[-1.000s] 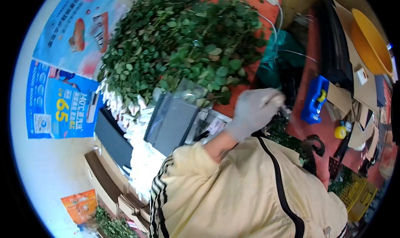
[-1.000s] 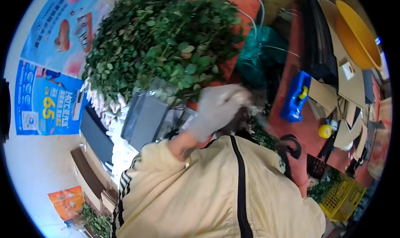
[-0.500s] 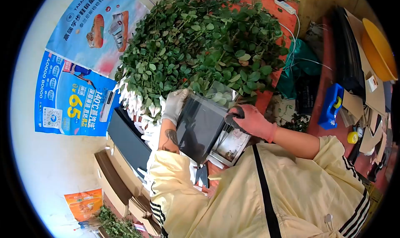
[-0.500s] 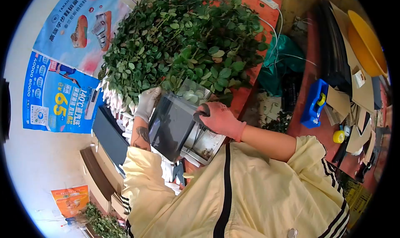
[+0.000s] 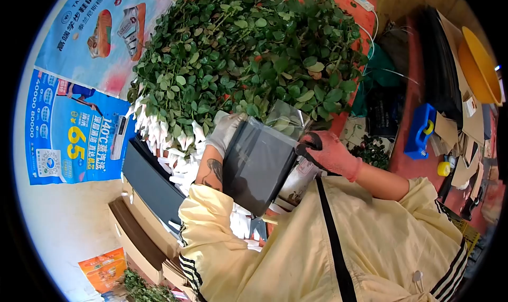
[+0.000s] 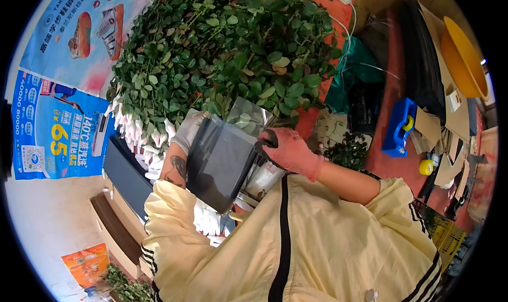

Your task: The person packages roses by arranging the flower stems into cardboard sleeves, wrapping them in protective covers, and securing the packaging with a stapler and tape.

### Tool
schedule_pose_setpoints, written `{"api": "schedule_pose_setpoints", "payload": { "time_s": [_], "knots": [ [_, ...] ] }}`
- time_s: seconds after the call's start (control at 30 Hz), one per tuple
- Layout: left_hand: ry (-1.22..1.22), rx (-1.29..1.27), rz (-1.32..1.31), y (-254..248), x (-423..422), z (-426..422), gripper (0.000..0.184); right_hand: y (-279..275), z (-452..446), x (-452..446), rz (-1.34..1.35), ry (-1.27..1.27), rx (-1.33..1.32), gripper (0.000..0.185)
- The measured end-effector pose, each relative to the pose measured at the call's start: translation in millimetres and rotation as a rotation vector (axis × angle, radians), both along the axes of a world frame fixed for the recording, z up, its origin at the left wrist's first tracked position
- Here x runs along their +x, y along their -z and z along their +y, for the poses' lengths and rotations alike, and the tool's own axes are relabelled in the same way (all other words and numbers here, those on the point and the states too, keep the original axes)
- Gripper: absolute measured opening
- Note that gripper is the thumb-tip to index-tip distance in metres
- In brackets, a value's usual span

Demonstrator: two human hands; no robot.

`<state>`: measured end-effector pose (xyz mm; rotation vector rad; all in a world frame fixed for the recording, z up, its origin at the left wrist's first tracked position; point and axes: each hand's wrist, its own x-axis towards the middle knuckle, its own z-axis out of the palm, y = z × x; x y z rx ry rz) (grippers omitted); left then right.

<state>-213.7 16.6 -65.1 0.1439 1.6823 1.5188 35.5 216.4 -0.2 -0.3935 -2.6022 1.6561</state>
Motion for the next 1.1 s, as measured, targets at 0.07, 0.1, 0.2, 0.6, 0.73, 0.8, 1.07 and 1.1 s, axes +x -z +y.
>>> {"api": "schedule_pose_setpoints", "payload": {
  "time_s": [0.07,0.1,0.2,0.6,0.73,0.8,1.07,1.1],
  "knots": [
    [-0.103,-0.011,-0.246,2.2,-5.5,0.9,0.013,1.2,1.9,-2.5,0.003,0.014,-0.013,0.021],
    [-0.103,-0.035,-0.204,5.1,-2.8,4.0,0.015,1.1,2.4,-3.0,-0.010,0.007,-0.025,0.019],
    [-0.032,-0.115,-0.179,27.2,-20.3,-1.1,0.023,0.0,2.1,-2.9,0.003,0.004,-0.054,0.018],
    [-0.667,-0.431,1.261,-100.5,207.3,-54.0,0.043,5.6,17.1,-6.3,0.039,-0.211,-0.067,0.021],
    [-0.863,-0.066,0.643,-38.1,289.1,-38.3,0.065,14.9,19.9,-9.5,0.075,-0.222,-0.146,0.018],
    [-0.953,0.434,0.315,-14.0,284.8,-31.2,0.063,29.0,20.3,-11.0,0.109,-0.217,-0.252,0.017],
    [-0.955,0.427,0.286,-24.5,280.3,-5.1,0.055,6.8,49.5,-38.4,0.002,-0.374,-0.473,0.017],
    [-0.948,0.355,0.280,-11.0,277.7,-10.0,0.056,0.7,51.6,-38.5,-0.035,-0.335,-0.523,0.016]
  ]
}}
